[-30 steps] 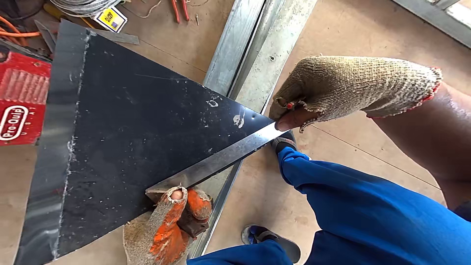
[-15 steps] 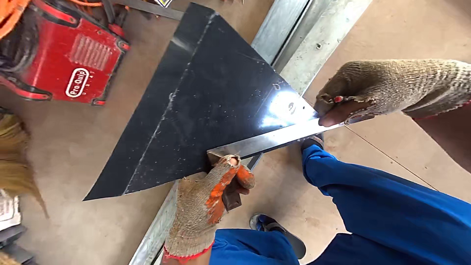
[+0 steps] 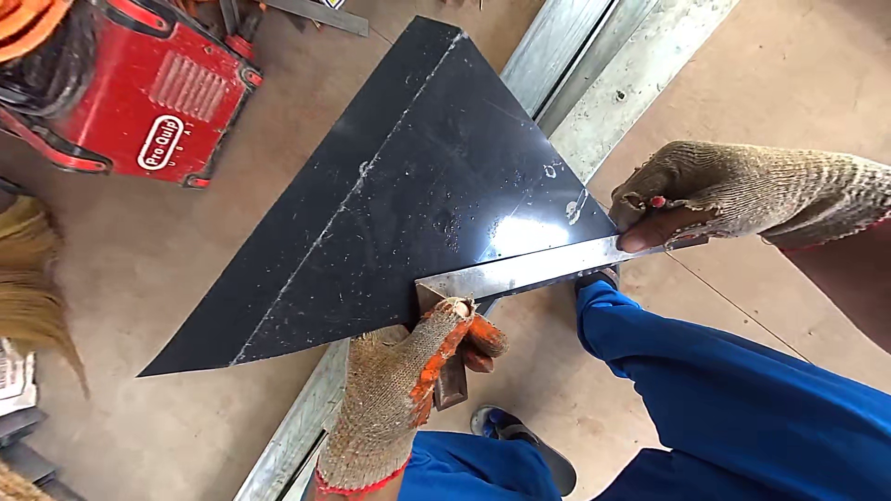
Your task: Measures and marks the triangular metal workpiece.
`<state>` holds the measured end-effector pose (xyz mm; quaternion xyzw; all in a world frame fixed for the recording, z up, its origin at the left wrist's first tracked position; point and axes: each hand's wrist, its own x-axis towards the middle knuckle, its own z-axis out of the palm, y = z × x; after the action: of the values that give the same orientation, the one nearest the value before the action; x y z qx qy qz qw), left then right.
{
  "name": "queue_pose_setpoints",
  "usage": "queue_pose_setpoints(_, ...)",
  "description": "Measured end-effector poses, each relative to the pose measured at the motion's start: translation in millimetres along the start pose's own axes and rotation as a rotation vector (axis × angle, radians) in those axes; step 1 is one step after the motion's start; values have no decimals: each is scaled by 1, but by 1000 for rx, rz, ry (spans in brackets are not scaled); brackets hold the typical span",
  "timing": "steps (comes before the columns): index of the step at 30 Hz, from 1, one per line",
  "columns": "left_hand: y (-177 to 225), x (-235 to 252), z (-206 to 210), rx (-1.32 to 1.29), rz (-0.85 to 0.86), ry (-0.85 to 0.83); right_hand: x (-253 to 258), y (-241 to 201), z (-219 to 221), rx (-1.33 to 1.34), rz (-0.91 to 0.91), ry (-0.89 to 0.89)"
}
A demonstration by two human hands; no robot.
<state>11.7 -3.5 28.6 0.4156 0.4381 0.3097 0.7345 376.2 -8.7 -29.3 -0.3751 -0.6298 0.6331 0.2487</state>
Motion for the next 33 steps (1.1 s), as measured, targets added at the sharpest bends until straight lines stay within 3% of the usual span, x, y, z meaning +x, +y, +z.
queue_pose_setpoints(9, -4, 4, 0, -20, -26, 34, -5, 2, 5, -50, -30, 51)
queue_pose_setpoints(19, -7, 6, -21, -221, 27, -207, -7, -4, 6, -20, -24, 56)
queue_pose_setpoints(33, -12, 8, -17, -190, 94, -151, -8, -8, 7, -61, -47, 92)
